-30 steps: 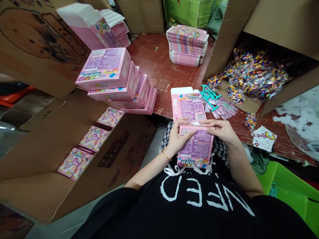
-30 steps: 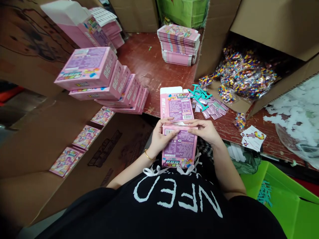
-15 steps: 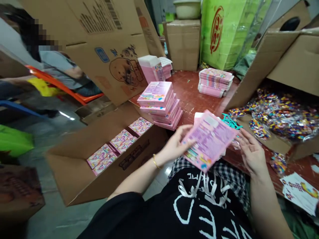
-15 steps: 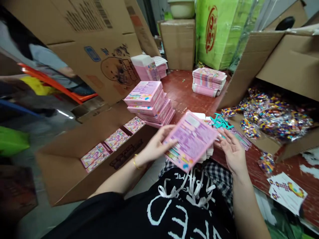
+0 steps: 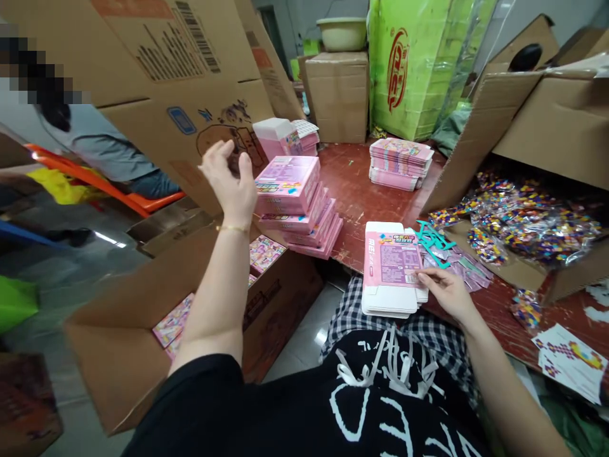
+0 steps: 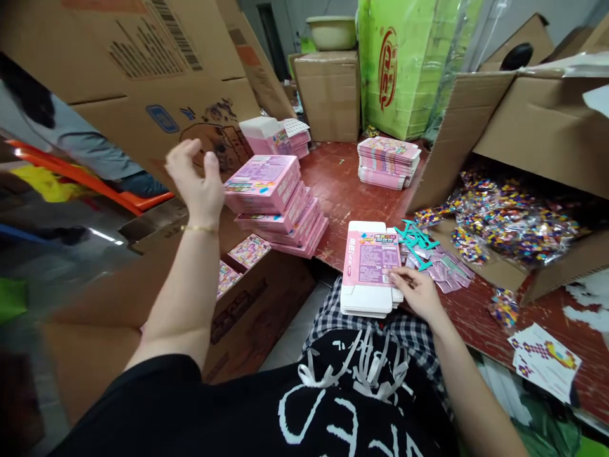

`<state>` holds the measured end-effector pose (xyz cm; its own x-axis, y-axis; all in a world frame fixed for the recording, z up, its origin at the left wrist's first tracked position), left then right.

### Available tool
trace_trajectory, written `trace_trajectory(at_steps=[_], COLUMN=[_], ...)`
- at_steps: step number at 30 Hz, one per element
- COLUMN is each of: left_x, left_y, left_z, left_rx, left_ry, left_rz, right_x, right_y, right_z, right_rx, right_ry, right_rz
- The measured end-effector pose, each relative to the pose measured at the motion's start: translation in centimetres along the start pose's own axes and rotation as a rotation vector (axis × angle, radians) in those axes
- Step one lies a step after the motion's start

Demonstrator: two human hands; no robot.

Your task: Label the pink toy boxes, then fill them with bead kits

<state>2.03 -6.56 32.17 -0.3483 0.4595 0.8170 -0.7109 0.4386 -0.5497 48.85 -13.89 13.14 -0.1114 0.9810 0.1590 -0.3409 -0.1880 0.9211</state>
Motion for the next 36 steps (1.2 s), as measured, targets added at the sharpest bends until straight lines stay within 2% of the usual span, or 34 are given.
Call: trace_trajectory(at_steps=[1, 2, 3, 5, 6, 7, 8, 10, 11, 13, 16, 18, 20, 22, 24, 25, 27, 28, 29, 31, 33, 34, 36], left_x=[-2.7, -6.0, -9.8, -18.6, -22.9, -26.7, -29.7, -33.1, -33.7, -33.4, -30.7, -28.4, -26.5, -25.9, -26.2, -26.6, -27.5, -28.1, -28.7, -29.7, -29.9, -29.7, -29.0], left_y=[-2.3, -4.5, -6.4, -9.2, -9.9, -10.1, -9.8, -9.0, -8.5, -8.3, -9.6, -11.5, -13.4, -15.0, -16.0, -16.1, -15.8, -15.5, -15.1, -14.7, -14.4, -14.2, -13.7], left_z=[-0.3, -1.1, -2.6, -7.0, -9.0, -10.7, -12.1, -13.8, -14.1, -13.8, -11.8, -10.1, -8.9, -8.5, -8.5, -8.4, -8.2, -8.1, -8.0, -8.2, -8.8, -9.2, -10.1], left_rx=[-0.016, -0.074, -0.131, -0.164, -0.157, -0.129, -0.09, -0.032, -0.012, 0.01, 0.022, -0.011, -0.121, -0.336, -0.591, -0.699, -0.834, -0.868, -0.889, -0.919, -0.93, -0.918, -0.852], left_ry=[-0.025, 0.025, 0.147, 0.586, 0.753, 0.863, 0.928, 0.96, 0.951, 0.929, 0.889, 0.821, 0.788, 0.864, 0.956, 0.975, 0.96, 0.956, 0.97, 1.028, 1.007, 0.941, 0.768], left_rz=[-0.127, -0.199, -0.221, -0.187, -0.141, -0.062, 0.025, 0.114, 0.129, 0.109, 0.052, 0.035, 0.082, 0.202, 0.359, 0.436, 0.575, 0.639, 0.695, 0.755, 0.729, 0.694, 0.628], right_x=[1.2, 2.8, 4.6, 8.9, 11.1, 13.3, 15.2, 17.9, 18.7, 18.9, 16.6, 13.6, 9.9, 6.0, 2.7, 1.3, -1.1, -2.1, -2.8, -3.6, -4.1, -4.3, -4.5], right_y=[0.2, 0.4, 0.7, 1.1, 1.2, 1.1, 1.1, 1.0, 1.1, 1.5, 3.9, 7.4, 11.5, 14.9, 16.6, 16.7, 15.2, 13.8, 12.1, 8.3, 5.1, 3.9, 2.5], right_z=[0.2, 0.3, 0.1, -0.9, -1.9, -2.8, -3.7, -5.2, -5.7, -5.8, -4.2, -2.6, -1.1, -0.4, 0.4, 1.0, 2.4, 2.9, 3.1, 2.7, 1.3, 0.6, -0.3], right_rx=[-0.062, -0.133, -0.214, -0.386, -0.489, -0.584, -0.635, -0.694, -0.7, -0.714, -0.593, -0.368, -0.16, -0.109, -0.174, -0.237, -0.366, -0.402, -0.395, -0.236, -0.01, 0.075, 0.135], right_ry=[-0.008, -0.023, -0.028, -0.016, 0.028, 0.061, 0.097, 0.177, 0.22, 0.315, 0.393, 0.335, 0.23, 0.137, -0.057, -0.196, -0.481, -0.568, -0.593, -0.498, -0.323, -0.257, -0.217], right_rz=[0.026, 0.058, 0.093, 0.142, 0.146, 0.133, 0.118, 0.082, 0.066, 0.035, 0.075, 0.222, 0.417, 0.585, 0.676, 0.673, 0.574, 0.496, 0.411, 0.251, 0.108, 0.054, -0.004])
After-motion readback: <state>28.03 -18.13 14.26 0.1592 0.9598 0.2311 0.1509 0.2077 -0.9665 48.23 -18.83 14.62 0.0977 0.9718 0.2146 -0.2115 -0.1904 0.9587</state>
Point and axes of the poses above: each hand's wrist, its own x-axis towards the middle knuckle, its own z-axis out of the back of the hand, y = z × x, the point moved 5 cm from there along x, towards the middle knuckle, and after that the axes turned 7 degrees about -x, right-handed, at the moved point
